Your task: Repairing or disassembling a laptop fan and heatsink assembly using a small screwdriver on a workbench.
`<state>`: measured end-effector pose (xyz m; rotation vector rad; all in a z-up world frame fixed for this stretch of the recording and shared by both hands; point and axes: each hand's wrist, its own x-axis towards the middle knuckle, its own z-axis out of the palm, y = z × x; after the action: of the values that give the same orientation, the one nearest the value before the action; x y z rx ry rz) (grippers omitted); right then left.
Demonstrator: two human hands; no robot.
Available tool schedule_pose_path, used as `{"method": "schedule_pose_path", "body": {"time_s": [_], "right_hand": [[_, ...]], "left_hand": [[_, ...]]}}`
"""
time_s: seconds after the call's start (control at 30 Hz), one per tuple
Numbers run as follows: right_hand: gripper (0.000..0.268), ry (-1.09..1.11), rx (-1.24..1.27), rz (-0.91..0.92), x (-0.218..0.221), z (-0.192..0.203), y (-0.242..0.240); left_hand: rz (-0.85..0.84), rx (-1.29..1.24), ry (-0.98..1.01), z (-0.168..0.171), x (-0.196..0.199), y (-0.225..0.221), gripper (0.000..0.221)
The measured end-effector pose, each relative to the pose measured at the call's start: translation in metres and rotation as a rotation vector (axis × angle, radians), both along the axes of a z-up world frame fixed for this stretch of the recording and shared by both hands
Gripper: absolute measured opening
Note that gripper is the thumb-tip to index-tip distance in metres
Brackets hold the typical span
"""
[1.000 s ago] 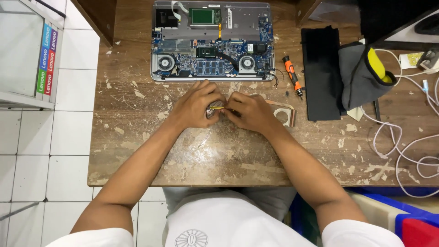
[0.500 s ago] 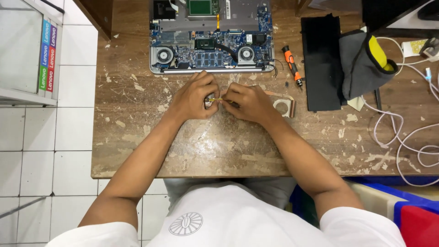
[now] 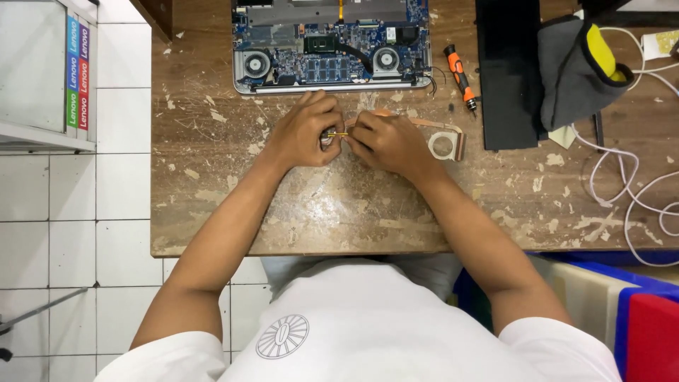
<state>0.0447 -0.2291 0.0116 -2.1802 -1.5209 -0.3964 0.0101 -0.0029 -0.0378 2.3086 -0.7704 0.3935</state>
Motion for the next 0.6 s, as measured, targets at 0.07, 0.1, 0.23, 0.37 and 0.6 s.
{"method": "schedule_pose_path", "body": {"time_s": [0.07,0.1,0.23,0.37,0.6], "right_hand": [[0.018,-0.02,-0.016,-0.017,-0.01,0.008,-0.001],[0.018,-0.044,-0.03,-0.029,-0.014,0.013,-0.001],[0.016,-0.177,-0.072,-0.103,-0.023,0.0,-0.001],[0.014,-0.336,-0.176,-0.144,-0.021,-0.007,-0.005],[0.014,-0.463,-0.283,-0.177,-0.023,0.106,-0.011]], "left_hand": [[-0.003,0.006,-0.003,0.005,-0.005,0.0,0.014],[-0.001,0.015,-0.009,0.008,-0.006,0.0,0.014],[-0.012,0.02,-0.006,0.008,-0.007,0.001,0.013],[-0.05,-0.022,-0.038,0.006,-0.003,0.0,0.012],[-0.082,-0.075,-0.091,0.014,-0.012,-0.001,0.01]]}}
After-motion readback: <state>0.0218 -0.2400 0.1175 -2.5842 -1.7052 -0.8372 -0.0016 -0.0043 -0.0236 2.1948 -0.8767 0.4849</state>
